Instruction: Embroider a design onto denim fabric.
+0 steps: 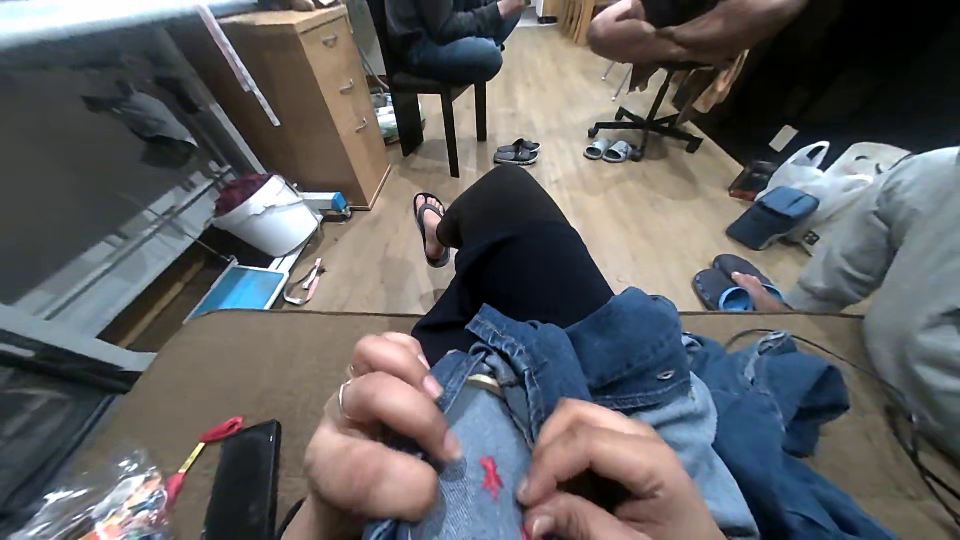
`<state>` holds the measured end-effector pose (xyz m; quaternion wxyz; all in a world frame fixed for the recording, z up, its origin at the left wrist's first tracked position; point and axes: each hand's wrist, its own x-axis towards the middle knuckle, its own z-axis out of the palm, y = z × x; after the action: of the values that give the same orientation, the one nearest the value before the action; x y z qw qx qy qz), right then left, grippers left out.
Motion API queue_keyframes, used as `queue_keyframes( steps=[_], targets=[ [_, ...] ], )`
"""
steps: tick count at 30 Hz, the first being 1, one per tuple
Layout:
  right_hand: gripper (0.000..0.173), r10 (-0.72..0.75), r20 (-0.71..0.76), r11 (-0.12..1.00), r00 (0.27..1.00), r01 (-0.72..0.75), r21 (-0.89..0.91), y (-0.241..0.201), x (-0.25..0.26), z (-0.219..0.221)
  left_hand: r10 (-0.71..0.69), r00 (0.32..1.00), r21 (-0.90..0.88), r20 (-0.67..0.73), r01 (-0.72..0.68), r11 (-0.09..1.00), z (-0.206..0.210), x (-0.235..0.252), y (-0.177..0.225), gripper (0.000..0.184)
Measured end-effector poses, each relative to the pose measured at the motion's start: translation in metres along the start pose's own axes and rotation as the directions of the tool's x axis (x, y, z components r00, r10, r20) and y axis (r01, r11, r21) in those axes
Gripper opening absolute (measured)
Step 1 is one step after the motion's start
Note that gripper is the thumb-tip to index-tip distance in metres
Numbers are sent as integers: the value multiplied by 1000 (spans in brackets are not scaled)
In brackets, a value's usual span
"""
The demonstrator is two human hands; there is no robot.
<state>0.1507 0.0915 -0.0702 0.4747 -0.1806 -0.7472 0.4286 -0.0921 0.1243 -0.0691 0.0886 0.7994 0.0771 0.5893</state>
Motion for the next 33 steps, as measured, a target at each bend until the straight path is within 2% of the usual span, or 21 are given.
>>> queue_keyframes(
  steps=[2, 4, 8, 14, 15, 17, 20, 21, 23, 25, 27, 30, 31, 33],
  targets=[
    [15, -20, 39, 997, 999, 23, -75, 4, 0, 1, 5, 999, 76, -49, -1, 997, 2, -13, -4, 13],
    [16, -23, 99, 990, 995, 37, -137, 7, -1, 3, -46, 996, 128, -82, 57, 990, 3, -25, -1, 12],
    [19, 18, 209, 977, 978, 27, -211, 9, -4, 12, -250, 953, 151, -170, 275, 949, 13, -48, 19, 6],
    [17, 45, 297, 979, 954, 18, -205, 11, -5, 15, -400, 887, 114, -230, 432, 895, 20, -59, 40, 13],
    [18, 42, 296, 980, 954, 18, -197, 12, -6, 15, -428, 874, 101, -231, 460, 882, 21, -59, 43, 20],
    [22, 31, 262, 986, 964, 13, -167, 13, -6, 16, -554, 805, -13, -213, 565, 825, 25, -60, 56, 47],
    [28, 8, 165, 992, 986, 13, -122, 15, -6, 18, -748, 659, -343, -81, 686, 642, 32, -64, 89, 108],
    [28, -1, 149, 991, 989, 21, -131, 13, -5, 19, -786, 616, -405, -49, 707, 580, 33, -61, 100, 122],
    [26, -22, 119, 984, 993, 42, -174, 8, -4, 26, -835, 546, -473, -69, 719, 509, 38, -52, 110, 133],
    [27, -28, 73, 982, 997, 41, -183, 6, -2, 32, -852, 509, -486, -123, 718, 499, 43, -42, 109, 129],
    [31, -25, 7, 992, 1000, 26, -126, 10, -1, 34, -848, 503, -476, -165, 712, 516, 46, -34, 104, 120],
    [30, -55, -92, 998, 994, 53, -28, 8, 0, 32, -857, 489, -461, -160, 731, 503, 48, -23, 106, 113],
    [28, -81, -117, 997, 990, 79, -22, 4, 1, 30, -854, 502, -459, -133, 733, 502, 47, -21, 108, 109],
    [22, -149, -161, 988, 976, 142, -58, -3, 2, 26, -809, 582, -451, -90, 700, 554, 45, -18, 107, 91]
  ],
)
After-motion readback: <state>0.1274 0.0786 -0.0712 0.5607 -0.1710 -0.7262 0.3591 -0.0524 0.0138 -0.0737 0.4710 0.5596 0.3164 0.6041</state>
